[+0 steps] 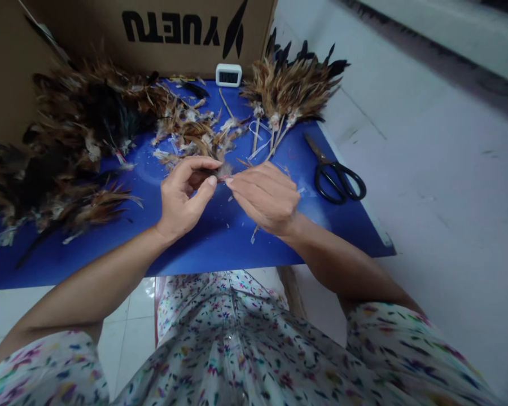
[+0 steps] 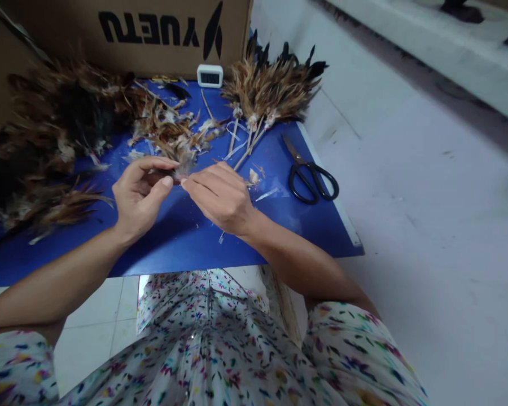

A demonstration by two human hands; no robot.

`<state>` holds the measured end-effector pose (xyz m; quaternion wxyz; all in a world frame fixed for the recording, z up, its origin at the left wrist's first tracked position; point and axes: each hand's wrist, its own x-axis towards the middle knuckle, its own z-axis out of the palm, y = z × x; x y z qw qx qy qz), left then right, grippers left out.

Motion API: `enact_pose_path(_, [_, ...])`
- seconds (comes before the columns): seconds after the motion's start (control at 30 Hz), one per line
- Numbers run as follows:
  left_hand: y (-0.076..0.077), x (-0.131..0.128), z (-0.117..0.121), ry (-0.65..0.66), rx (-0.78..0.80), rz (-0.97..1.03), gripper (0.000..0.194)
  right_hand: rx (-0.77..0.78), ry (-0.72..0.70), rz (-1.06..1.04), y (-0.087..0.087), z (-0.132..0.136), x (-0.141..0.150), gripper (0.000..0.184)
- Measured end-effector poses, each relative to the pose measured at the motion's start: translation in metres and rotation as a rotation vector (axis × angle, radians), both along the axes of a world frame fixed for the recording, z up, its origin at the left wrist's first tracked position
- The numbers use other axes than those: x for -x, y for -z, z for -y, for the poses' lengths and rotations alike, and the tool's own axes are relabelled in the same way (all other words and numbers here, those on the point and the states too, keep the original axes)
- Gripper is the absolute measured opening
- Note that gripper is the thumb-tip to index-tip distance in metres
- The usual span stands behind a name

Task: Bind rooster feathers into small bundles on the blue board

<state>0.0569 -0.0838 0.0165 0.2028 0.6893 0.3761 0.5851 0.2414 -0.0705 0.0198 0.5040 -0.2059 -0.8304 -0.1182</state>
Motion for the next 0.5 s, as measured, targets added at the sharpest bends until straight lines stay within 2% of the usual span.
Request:
enact_pose_path(0.1, [0.000, 0.004, -0.002, -0.024, -0.047, -0.026, 0.025, 0.068, 0.027, -0.003, -0.003, 0.001, 0.000, 0.015])
enact_pose_path(0.3, [-0.013, 0.016, -0.009, -0.222, -0.264, -0.214, 0.022, 0.306, 0.023, -0.105, -0.010, 0.004, 0.001, 0.015])
enact_pose_path(0.37, [-0.019, 0.018, -0.010, -0.173, -0.285, -0.313, 0.026, 0.398, 0.017, -0.134, -0.011, 0.004, 0.002, 0.015])
enact_pose_path(0.5, [-0.019, 0.018, -0.012, 0.038, -0.160, -0.494, 0.041, 0.526, -0.059, -0.158, -0.012, 0.003, 0.000, 0.013])
